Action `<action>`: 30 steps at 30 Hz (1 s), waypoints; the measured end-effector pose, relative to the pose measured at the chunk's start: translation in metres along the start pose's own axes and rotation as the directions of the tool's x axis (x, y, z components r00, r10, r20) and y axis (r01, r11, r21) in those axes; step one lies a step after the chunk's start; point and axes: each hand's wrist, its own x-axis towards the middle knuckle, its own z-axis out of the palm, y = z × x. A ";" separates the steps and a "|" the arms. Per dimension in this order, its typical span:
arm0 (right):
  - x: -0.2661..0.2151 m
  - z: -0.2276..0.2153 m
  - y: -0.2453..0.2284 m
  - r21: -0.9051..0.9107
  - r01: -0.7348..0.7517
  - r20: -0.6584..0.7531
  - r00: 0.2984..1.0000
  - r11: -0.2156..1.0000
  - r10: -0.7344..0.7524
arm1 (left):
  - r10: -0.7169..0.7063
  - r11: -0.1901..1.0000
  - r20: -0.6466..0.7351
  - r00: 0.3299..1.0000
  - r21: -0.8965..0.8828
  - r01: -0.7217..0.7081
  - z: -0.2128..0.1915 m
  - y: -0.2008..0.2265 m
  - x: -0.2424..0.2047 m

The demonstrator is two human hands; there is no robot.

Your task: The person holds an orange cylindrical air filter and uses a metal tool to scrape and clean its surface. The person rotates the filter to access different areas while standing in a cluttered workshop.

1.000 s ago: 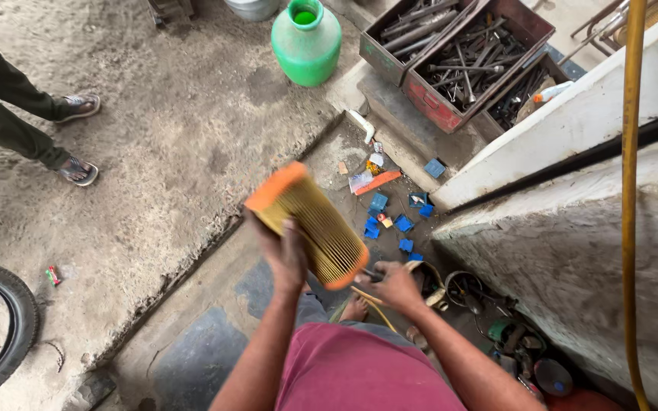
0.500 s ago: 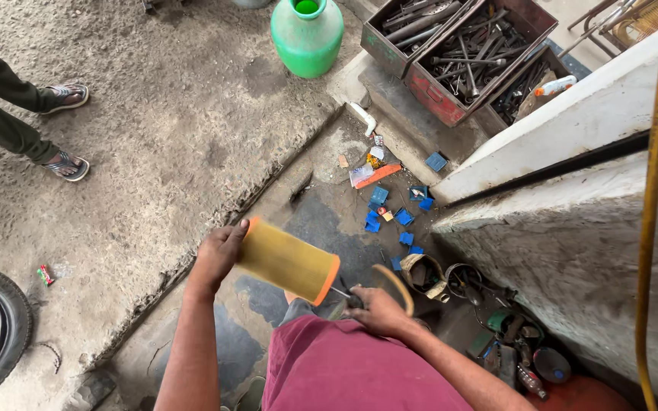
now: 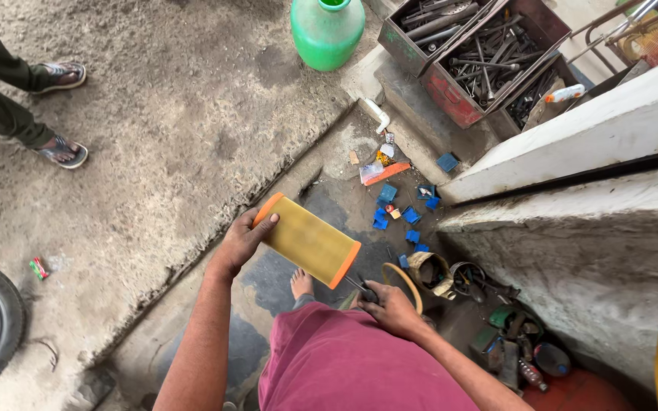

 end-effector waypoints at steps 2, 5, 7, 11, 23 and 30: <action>0.003 0.003 -0.008 0.023 0.050 -0.075 0.996 0.998 -0.048 | 0.025 0.998 -0.007 1.000 0.050 -0.024 -0.010 0.000 0.008; 0.005 0.014 -0.018 -0.028 -0.158 -0.025 0.987 0.987 0.157 | 0.038 0.995 0.034 0.999 -0.098 -0.034 -0.023 -0.003 0.014; 0.005 0.018 -0.021 0.049 -0.050 -0.087 0.995 0.998 0.054 | 0.054 0.986 0.035 0.998 -0.159 -0.047 -0.025 -0.006 0.018; 0.014 0.028 -0.032 -0.012 -0.067 -0.058 0.996 0.998 0.067 | 0.031 0.987 0.015 0.999 -0.159 -0.028 -0.038 -0.002 0.019; 0.036 0.044 -0.057 -0.119 -0.017 -0.066 0.998 0.993 0.009 | 0.020 0.999 -0.014 1.000 -0.036 -0.020 -0.066 -0.023 -0.004; 0.053 0.044 -0.076 0.037 -0.121 0.050 0.992 0.992 0.119 | 0.013 0.996 0.135 0.991 -0.089 -0.001 -0.064 -0.016 -0.031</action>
